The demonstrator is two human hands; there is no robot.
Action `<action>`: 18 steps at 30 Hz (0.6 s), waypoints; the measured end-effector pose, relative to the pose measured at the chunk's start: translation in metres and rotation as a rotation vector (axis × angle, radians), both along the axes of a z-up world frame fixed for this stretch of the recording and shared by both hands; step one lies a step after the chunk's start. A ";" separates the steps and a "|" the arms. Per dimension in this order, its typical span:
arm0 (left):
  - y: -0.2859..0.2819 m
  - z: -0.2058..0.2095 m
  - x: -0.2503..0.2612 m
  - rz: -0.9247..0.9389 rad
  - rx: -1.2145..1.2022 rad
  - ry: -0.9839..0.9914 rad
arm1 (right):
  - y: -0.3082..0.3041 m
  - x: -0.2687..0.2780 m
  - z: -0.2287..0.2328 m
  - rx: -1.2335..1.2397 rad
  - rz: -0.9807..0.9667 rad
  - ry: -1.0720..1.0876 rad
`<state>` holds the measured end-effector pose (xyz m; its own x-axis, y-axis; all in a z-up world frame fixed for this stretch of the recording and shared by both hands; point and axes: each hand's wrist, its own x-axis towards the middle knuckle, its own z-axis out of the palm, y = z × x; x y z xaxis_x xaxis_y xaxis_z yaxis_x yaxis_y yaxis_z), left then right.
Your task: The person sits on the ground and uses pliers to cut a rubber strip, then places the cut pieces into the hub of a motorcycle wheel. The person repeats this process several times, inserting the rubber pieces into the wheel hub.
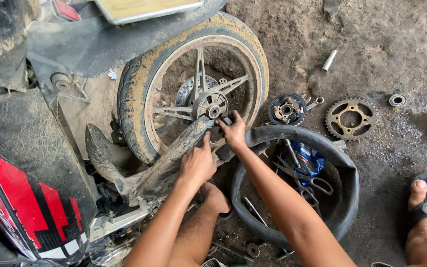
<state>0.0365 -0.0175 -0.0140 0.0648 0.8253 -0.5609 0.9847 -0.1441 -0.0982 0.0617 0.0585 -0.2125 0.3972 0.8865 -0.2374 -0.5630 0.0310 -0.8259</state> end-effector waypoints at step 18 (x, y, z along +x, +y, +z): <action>0.017 -0.033 0.004 -0.172 0.161 0.399 | 0.016 -0.023 -0.005 -0.292 -0.080 -0.282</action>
<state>0.0404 -0.0001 -0.0467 0.0132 0.9002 -0.4354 0.8285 -0.2536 -0.4993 0.0388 0.0742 -0.2174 0.5473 0.7620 -0.3462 -0.3185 -0.1929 -0.9281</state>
